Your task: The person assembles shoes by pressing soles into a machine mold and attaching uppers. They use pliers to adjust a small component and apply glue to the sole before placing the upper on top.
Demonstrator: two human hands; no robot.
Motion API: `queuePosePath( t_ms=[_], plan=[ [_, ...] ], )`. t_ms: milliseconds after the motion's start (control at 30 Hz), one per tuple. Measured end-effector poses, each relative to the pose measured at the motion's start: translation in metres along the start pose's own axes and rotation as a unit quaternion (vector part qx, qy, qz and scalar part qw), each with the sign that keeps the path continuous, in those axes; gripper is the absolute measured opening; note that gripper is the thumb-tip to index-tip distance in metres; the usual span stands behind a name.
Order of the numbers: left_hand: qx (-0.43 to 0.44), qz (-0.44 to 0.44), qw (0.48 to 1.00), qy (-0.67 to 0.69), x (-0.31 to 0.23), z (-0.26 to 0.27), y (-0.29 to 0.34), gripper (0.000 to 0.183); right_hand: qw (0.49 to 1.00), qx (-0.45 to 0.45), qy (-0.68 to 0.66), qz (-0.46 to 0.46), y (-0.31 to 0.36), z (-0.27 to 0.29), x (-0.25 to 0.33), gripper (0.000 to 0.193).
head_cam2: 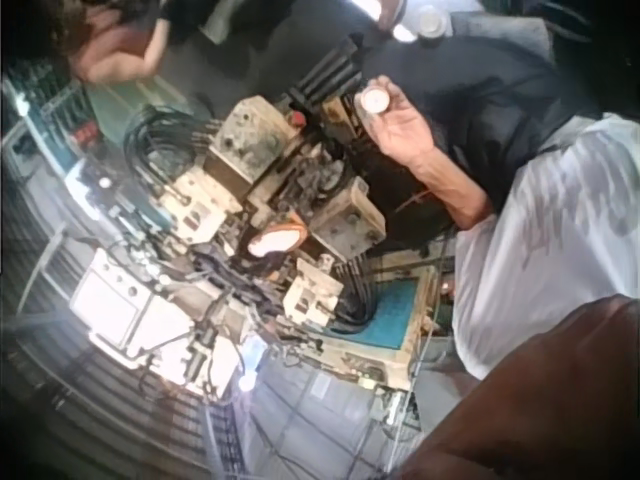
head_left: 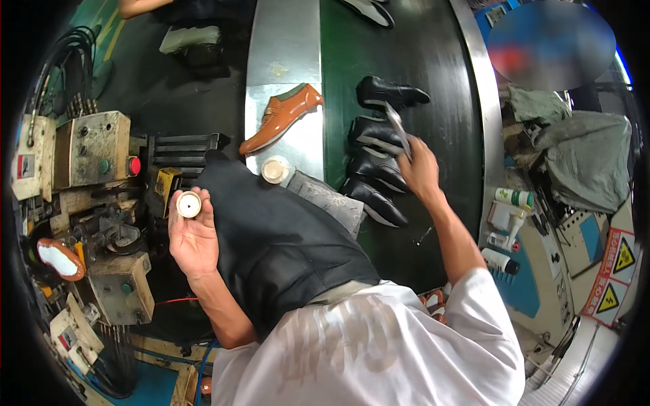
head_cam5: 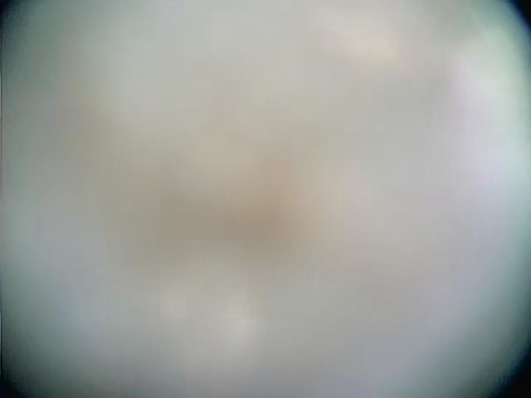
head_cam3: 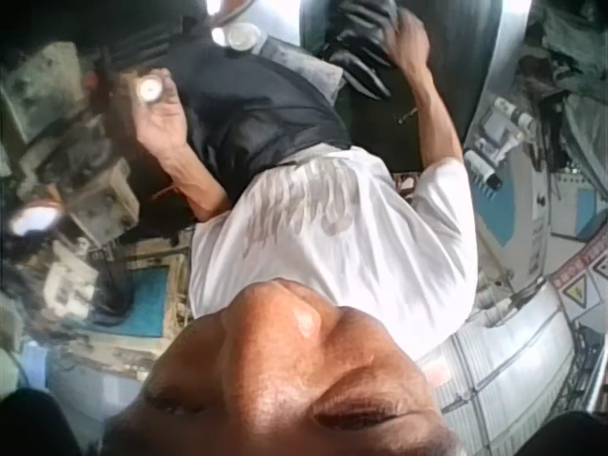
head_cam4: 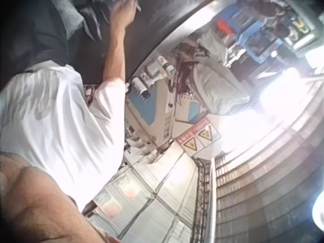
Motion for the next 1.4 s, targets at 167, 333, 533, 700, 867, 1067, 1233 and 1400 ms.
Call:
queuePosePath(
  t_ms=[167,333,533,700,867,1067,1233,1400],
  plan=[
    [-0.034,-0.027,0.999,-0.026,-0.011,0.008,0.010,0.044,0.982,0.114,0.023,0.150,-0.154,-0.134,0.057,0.038],
    [-0.097,-0.062,0.993,-0.038,-0.021,0.032,0.030,0.044,0.924,0.152,0.108,0.333,-0.218,-0.210,0.089,0.042],
    [-0.154,-0.081,0.983,-0.054,-0.017,0.052,0.037,0.047,0.871,0.230,0.078,0.427,-0.204,-0.258,0.122,0.043],
    [-0.101,-0.056,0.991,-0.064,-0.008,0.028,0.007,0.042,0.829,0.232,0.069,0.503,-0.195,-0.253,0.126,0.050],
    [-0.096,-0.034,0.992,-0.070,-0.001,0.006,-0.013,0.037,0.934,0.146,0.031,0.323,-0.195,-0.193,0.121,0.040],
    [-0.051,-0.040,0.969,-0.237,0.025,-0.013,-0.015,0.036,0.912,0.324,-0.231,0.099,-0.015,-0.162,0.138,0.086],
    [-0.021,-0.077,0.839,-0.539,0.048,-0.045,-0.022,0.036,0.920,0.242,-0.283,0.125,0.034,-0.202,0.184,0.096],
    [0.096,-0.173,0.674,-0.712,0.038,-0.096,-0.020,0.035,0.911,0.176,-0.325,0.186,0.021,-0.176,0.228,0.081]
  ],
)
Point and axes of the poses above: each hand's wrist, its own y-axis away from the middle knuckle, its own z-axis out of the back of the hand, x = y × z, the point moved 9 cm from there along -y, towards the middle knuckle, and after that the axes turned 4 degrees about -x, right-handed, at the moved point
